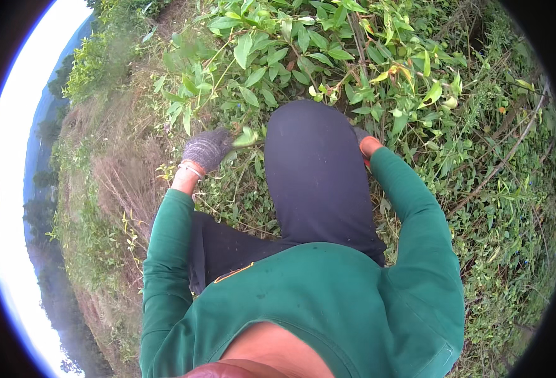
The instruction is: The person kneels on the ground and uses a sickle to cut weeds and small branches. They gather the cut vegetation and continue clearing the area.
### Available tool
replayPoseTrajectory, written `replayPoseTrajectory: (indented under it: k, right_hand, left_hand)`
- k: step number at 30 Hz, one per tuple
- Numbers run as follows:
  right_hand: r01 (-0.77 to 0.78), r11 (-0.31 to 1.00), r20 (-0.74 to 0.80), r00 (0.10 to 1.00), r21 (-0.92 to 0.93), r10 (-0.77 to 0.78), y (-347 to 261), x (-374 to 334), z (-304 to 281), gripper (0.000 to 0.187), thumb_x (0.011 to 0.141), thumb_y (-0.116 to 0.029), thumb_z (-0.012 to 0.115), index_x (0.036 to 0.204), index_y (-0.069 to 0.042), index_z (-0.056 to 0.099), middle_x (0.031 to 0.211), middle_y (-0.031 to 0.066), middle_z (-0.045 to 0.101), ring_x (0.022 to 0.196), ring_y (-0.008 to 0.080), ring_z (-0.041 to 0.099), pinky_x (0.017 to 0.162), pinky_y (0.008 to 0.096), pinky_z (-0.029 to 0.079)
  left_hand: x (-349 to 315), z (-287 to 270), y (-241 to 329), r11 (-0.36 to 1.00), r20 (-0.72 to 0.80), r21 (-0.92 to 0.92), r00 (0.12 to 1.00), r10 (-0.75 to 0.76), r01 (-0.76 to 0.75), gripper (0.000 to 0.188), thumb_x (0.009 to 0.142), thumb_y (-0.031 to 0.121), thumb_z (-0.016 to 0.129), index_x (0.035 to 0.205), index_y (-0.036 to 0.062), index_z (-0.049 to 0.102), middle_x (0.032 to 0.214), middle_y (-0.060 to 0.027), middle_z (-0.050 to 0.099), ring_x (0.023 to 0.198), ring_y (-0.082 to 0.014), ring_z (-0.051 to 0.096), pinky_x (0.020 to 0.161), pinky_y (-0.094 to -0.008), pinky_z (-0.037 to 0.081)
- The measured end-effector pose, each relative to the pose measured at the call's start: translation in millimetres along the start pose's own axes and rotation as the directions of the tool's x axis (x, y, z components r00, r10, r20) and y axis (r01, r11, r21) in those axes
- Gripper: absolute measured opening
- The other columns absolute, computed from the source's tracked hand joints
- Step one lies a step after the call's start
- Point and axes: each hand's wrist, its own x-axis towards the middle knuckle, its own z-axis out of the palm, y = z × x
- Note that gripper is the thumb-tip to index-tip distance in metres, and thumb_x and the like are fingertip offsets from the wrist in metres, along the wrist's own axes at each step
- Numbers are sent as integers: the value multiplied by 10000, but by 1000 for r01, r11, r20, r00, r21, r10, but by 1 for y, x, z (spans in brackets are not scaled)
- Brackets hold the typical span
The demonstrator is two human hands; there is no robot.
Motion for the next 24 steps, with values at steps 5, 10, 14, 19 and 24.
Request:
replayPoseTrajectory:
  k: [5,10,14,19,24]
  right_hand:
    - [-512,709,201,854,485,479,-45,-89,-18,291,883,-321,591,847,-35,552,597,45,531,439,168,495,424,328,420]
    - [-609,445,224,721,656,656,-120,-161,-49,297,877,-311,609,763,-80,462,520,-1,453,334,126,395,321,286,327]
    - [-425,341,31,662,839,748,-113,-169,-63,243,901,-304,582,803,-111,471,518,-28,425,342,102,373,325,264,327]
    - [-578,547,117,745,606,657,-122,-114,-68,238,901,-290,575,823,-75,512,548,-15,466,392,117,430,365,274,371]
    - [-627,717,330,776,304,537,-107,-76,-42,270,893,-297,572,797,-49,527,540,5,483,379,139,441,368,296,378]
  left_hand:
    - [-8,32,-58,994,-119,-24,988,103,-107,288,873,243,547,1142,174,623,1190,-143,577,1070,-290,569,901,-418,465]
    - [-54,22,-87,988,-209,-81,972,111,-131,325,915,396,505,987,114,653,780,-142,656,679,-333,632,649,-445,507]
    - [-98,14,-88,967,-148,-189,978,146,-173,291,886,367,557,968,108,660,823,-155,659,730,-331,641,666,-422,507]
    - [-106,16,-80,978,-133,-192,989,58,-84,304,865,371,599,952,89,674,849,-138,674,751,-328,646,700,-402,516]
    - [-41,-18,-69,996,-330,-75,942,-64,41,315,870,246,579,1143,89,581,843,-139,667,757,-315,655,702,-422,532]
